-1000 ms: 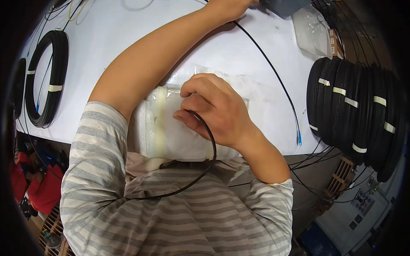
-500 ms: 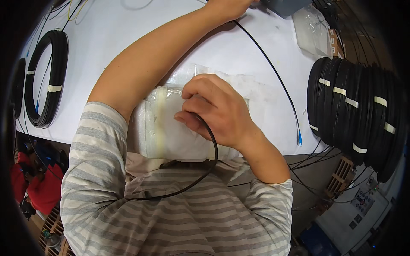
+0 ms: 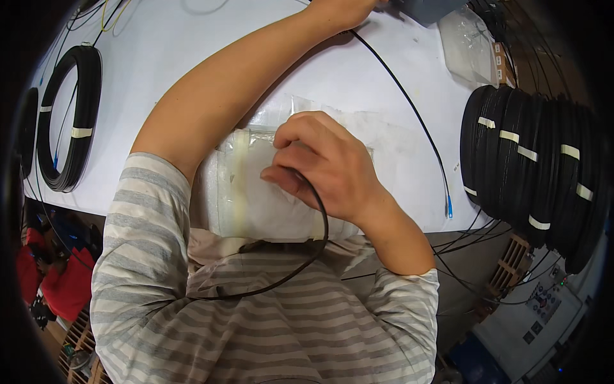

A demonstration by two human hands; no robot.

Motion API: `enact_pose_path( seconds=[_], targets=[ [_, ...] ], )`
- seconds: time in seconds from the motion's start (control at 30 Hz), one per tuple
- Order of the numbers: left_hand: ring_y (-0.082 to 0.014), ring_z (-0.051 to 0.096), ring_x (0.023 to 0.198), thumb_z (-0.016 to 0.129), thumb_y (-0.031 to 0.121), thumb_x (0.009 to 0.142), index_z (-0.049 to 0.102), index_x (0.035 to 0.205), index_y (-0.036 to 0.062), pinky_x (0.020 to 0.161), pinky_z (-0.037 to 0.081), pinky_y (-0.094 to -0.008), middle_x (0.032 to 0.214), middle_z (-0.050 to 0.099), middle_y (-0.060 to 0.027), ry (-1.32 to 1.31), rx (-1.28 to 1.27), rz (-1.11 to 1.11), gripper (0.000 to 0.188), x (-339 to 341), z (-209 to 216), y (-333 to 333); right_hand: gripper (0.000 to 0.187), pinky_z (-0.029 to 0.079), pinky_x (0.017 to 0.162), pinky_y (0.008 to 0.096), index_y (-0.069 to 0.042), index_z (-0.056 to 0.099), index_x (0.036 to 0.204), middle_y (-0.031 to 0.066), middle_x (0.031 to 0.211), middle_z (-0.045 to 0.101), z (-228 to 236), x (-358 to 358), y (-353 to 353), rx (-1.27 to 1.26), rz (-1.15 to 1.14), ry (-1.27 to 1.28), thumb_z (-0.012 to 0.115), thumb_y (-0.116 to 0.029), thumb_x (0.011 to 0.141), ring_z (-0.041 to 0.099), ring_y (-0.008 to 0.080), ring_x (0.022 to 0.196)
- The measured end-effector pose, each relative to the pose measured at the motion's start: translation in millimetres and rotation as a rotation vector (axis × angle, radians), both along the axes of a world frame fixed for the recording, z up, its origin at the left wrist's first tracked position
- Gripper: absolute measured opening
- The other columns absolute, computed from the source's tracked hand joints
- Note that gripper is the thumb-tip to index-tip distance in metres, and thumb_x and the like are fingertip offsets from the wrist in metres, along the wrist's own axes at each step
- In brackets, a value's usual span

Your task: The recorder is inspecting optical fiber connectors using a specialized digital microscope and display, cleaning the connectors and checking the end-face quality.

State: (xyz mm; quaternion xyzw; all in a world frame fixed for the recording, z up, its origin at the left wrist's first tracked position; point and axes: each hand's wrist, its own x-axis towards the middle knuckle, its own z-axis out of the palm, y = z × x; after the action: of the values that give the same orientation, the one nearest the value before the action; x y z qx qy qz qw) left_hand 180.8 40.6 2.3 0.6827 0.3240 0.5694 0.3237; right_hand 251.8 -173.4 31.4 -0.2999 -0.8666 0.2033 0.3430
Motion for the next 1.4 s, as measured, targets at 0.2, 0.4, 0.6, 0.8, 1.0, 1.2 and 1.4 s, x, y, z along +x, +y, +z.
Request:
enact_pose_path(
  seconds=[0.2, 0.4, 0.6, 0.8, 1.0, 1.2, 1.4],
  targets=[
    [-0.0422, 0.057, 0.130, 0.046, 0.045, 0.108, 0.054, 0.144, -0.0020, 0.108, 0.044, -0.0411, 0.142, 0.059, -0.0262, 0.005, -0.017, -0.009, 0.060, 0, 7, -9, 0.028, 0.054, 0.065, 0.0345, -0.009, 0.063, 0.083, 0.0039, 0.095, 0.061, -1, 2, -1, 0.007, -0.001, 0.025, 0.089, -0.010, 0.071, 0.065, 0.0260, 0.085],
    [-0.0419, 0.060, 0.127, 0.046, 0.044, 0.108, 0.054, 0.144, -0.0011, 0.105, 0.046, -0.0415, 0.140, 0.061, -0.0258, -0.005, 0.010, -0.007, 0.059, -6, 7, -9, 0.028, 0.054, 0.065, 0.0355, -0.009, 0.063, 0.080, 0.0037, 0.095, 0.061, 1, -1, 0, 0.012, 0.031, 0.039, 0.089, -0.010, 0.071, 0.066, 0.0262, 0.085],
    [-0.0420, 0.060, 0.126, 0.046, 0.044, 0.108, 0.055, 0.143, -0.0012, 0.105, 0.047, -0.0415, 0.138, 0.061, -0.0261, 0.003, -0.025, -0.008, 0.058, -5, 6, -7, 0.028, 0.054, 0.067, 0.0364, -0.008, 0.063, 0.080, 0.0040, 0.096, 0.061, -1, 0, -1, 0.013, 0.040, 0.040, 0.089, -0.010, 0.071, 0.066, 0.0266, 0.085],
    [-0.0417, 0.061, 0.125, 0.045, 0.043, 0.108, 0.054, 0.144, -0.0006, 0.105, 0.047, -0.0414, 0.137, 0.062, -0.0258, -0.014, -0.009, -0.040, 0.057, 0, 7, -7, 0.027, 0.055, 0.068, 0.0359, -0.008, 0.062, 0.080, 0.0048, 0.096, 0.062, 0, 4, 0, 0.003, 0.013, 0.008, 0.088, -0.010, 0.071, 0.066, 0.0275, 0.086],
    [-0.0413, 0.060, 0.126, 0.045, 0.043, 0.108, 0.054, 0.144, -0.0003, 0.105, 0.046, -0.0408, 0.139, 0.061, -0.0249, 0.271, -0.376, 0.208, 0.056, 31, 11, 17, 0.027, 0.054, 0.067, 0.0356, -0.008, 0.062, 0.080, 0.0050, 0.097, 0.062, 0, -2, 0, 0.008, 0.018, 0.019, 0.087, -0.010, 0.072, 0.066, 0.0275, 0.085],
    [-0.0408, 0.060, 0.126, 0.045, 0.044, 0.108, 0.054, 0.145, 0.0007, 0.105, 0.046, -0.0411, 0.140, 0.061, -0.0244, -0.013, -0.011, -0.016, 0.057, -8, 10, -10, 0.028, 0.054, 0.066, 0.0360, -0.008, 0.061, 0.080, 0.0056, 0.096, 0.062, 2, 0, 0, -0.010, 0.018, 0.054, 0.087, -0.010, 0.071, 0.066, 0.0278, 0.085],
    [-0.0412, 0.060, 0.127, 0.046, 0.045, 0.108, 0.054, 0.145, 0.0012, 0.106, 0.046, -0.0415, 0.140, 0.061, -0.0248, 0.009, -0.069, -0.027, 0.059, -4, 9, -9, 0.028, 0.054, 0.066, 0.0360, -0.008, 0.060, 0.080, 0.0059, 0.096, 0.061, -1, 3, 0, -0.003, 0.008, 0.016, 0.087, -0.009, 0.072, 0.065, 0.0273, 0.085]
  ],
)
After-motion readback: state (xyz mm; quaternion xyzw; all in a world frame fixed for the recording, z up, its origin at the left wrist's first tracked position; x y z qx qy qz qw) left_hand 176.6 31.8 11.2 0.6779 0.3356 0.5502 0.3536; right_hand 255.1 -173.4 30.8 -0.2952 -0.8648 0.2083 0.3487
